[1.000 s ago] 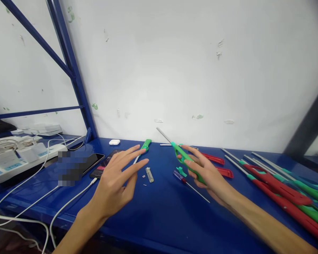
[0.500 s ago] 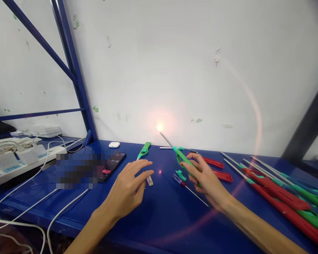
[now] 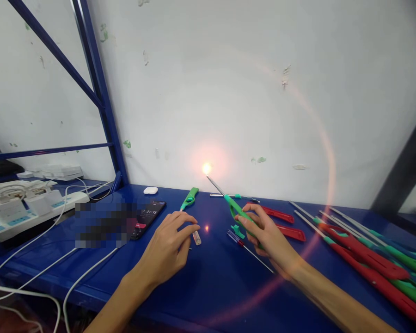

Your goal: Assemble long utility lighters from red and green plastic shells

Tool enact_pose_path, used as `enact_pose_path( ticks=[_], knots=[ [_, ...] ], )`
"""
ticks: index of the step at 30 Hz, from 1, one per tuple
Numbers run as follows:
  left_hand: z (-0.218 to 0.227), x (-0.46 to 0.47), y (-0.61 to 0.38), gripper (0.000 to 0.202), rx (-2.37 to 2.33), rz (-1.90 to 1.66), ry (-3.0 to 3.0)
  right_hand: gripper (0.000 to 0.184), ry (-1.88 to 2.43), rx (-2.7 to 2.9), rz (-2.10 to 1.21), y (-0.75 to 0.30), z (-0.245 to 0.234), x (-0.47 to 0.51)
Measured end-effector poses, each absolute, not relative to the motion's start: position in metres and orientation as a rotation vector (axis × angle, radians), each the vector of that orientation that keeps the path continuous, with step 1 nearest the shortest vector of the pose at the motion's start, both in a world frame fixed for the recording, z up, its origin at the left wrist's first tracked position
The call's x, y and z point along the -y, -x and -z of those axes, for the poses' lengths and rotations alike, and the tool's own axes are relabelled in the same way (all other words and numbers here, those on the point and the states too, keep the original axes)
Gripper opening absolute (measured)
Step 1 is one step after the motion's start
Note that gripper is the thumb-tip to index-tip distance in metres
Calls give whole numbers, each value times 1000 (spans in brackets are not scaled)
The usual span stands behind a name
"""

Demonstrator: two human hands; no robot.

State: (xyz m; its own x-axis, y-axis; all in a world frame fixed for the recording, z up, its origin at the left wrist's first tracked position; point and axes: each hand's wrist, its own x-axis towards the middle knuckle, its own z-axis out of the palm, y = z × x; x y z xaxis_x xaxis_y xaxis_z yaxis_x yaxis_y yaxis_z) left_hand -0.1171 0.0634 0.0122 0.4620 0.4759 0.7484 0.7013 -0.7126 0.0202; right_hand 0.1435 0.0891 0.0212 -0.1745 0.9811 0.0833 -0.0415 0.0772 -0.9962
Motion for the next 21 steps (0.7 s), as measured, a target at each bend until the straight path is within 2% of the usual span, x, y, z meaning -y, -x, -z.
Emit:
enact_pose_path(
  ticks=[15, 21],
  knots=[
    [-13, -61, 115, 35, 1053, 1076, 2434, 59, 1024, 1830, -907, -142, -14, -81],
    [-11, -51, 96, 43, 891, 1160, 2413, 75, 935, 2014, -770, -137, -14, -68]
  ],
)
